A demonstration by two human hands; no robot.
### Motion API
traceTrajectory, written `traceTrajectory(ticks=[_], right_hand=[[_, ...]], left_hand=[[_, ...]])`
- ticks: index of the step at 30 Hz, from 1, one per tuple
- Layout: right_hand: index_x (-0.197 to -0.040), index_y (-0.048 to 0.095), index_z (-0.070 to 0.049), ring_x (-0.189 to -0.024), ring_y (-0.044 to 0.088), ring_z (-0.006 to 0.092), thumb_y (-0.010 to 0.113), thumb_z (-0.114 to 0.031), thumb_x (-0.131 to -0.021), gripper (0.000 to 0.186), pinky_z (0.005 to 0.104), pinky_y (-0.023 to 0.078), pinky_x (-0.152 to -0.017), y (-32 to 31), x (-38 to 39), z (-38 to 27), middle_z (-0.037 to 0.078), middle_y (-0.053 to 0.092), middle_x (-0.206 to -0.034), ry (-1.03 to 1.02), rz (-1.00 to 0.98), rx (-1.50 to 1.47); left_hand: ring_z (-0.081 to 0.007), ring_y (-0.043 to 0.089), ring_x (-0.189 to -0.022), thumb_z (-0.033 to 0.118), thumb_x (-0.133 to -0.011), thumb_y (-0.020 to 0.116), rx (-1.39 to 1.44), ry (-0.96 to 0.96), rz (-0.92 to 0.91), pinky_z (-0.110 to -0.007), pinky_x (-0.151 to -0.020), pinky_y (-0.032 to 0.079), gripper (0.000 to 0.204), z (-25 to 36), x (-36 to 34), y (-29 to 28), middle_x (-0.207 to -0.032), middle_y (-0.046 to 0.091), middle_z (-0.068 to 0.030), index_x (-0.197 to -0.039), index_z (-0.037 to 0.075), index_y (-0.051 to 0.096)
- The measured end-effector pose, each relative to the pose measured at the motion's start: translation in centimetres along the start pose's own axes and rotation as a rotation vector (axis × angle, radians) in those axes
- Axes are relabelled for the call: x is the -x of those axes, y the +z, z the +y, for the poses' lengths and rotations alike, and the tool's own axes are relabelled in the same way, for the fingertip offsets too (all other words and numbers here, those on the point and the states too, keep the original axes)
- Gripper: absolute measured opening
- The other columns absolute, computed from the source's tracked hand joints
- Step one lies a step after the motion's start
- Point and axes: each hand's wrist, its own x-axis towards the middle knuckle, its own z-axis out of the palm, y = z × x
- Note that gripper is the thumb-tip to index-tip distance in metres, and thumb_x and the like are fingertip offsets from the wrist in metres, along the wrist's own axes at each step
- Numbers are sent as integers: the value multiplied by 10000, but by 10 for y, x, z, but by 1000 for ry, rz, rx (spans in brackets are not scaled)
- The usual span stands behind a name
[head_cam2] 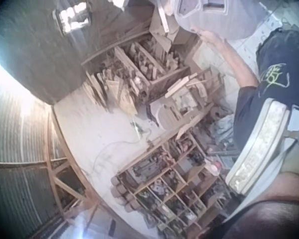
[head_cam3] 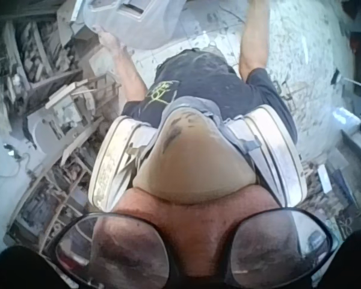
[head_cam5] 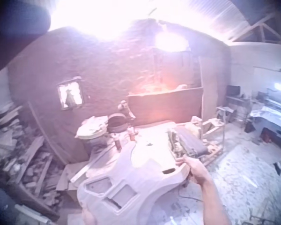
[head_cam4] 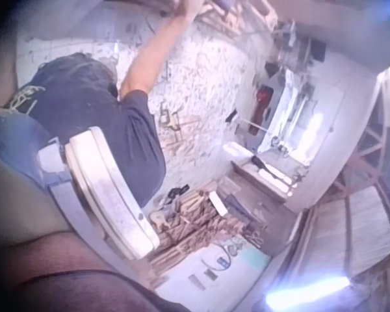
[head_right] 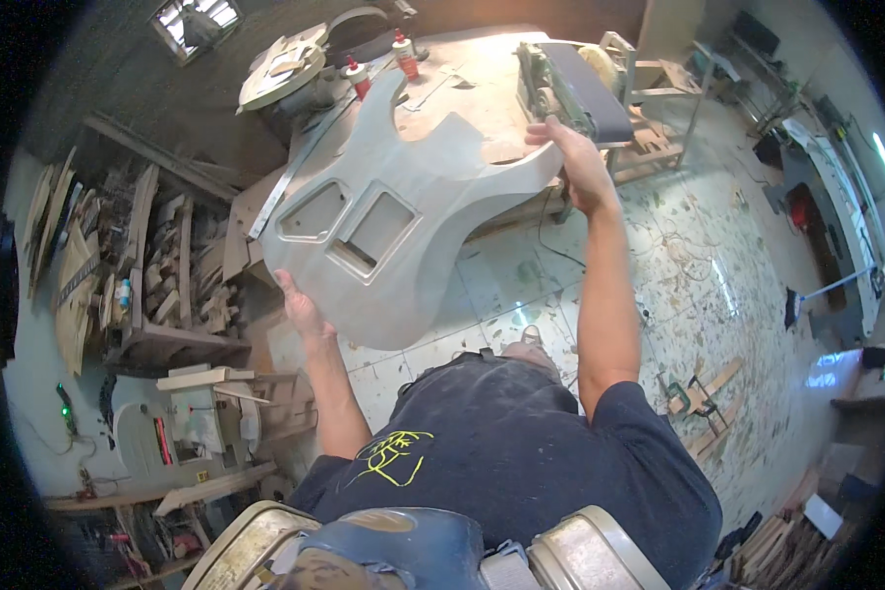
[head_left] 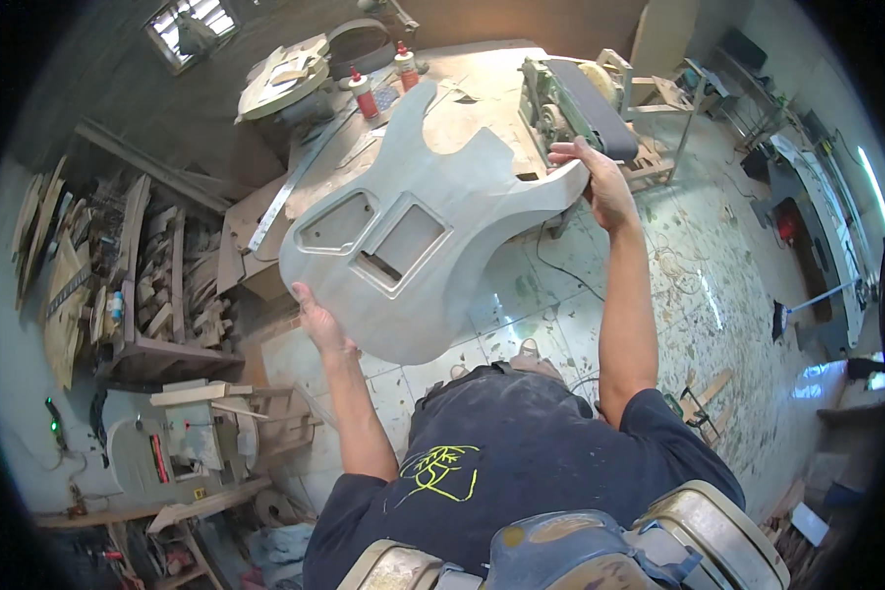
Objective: The person sands the surfaces and edges of a wooden electric guitar body using a stationary belt sander and by hand with a piece of sandpaper. The person turns the guitar body over to work on both sides and wipes dust from the wood with their hands.
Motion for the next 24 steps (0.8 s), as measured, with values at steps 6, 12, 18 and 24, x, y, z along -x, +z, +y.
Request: traceTrajectory(ticks=[6, 12, 18, 24], right_hand=[[-1260, 616, 56, -973, 669, 183, 544, -498, -1002, 615, 308, 523, -833, -19, -5, 15, 129, 697, -1107, 54, 52, 48], [-1291, 576, 53, -961, 664, 188, 581, -458, -999, 589, 330, 538, -843, -23, -6, 46, 127, 674, -1096, 154, 52, -10], [-1348, 525, 103, -1144, 596, 247, 592, -512, -976, 722, 355, 468, -958, -35, -4, 77, 200, 613, -1258, 207, 73, -44], [-1321, 533, 113, -1107, 609, 249, 631, -503, -957, 723, 370, 480, -961, -42, -2, 90, 201, 619, -1228, 189, 83, -269]], left_hand=[[-259, 628, -1155, 492, -1041, 472, -3, 53, 5, -395, -972, 537, 619, -5, 0, 8, -1311, 609, -148, -1359, -39, 505], [-232, 606, -1173, 499, -1048, 454, -58, 90, -8, -366, -1000, 496, 624, -3, -4, 0, -1305, 612, -138, -1334, -52, 524], [-204, 597, -1148, 512, -1049, 445, -179, 191, -1, -347, -1005, 464, 629, 0, 4, 11, -1264, 625, -123, -1295, -58, 547], [-189, 611, -1096, 530, -1048, 434, -273, 363, -81, -338, -973, 476, 638, 3, 9, 16, -1208, 643, -117, -1262, -59, 554]])
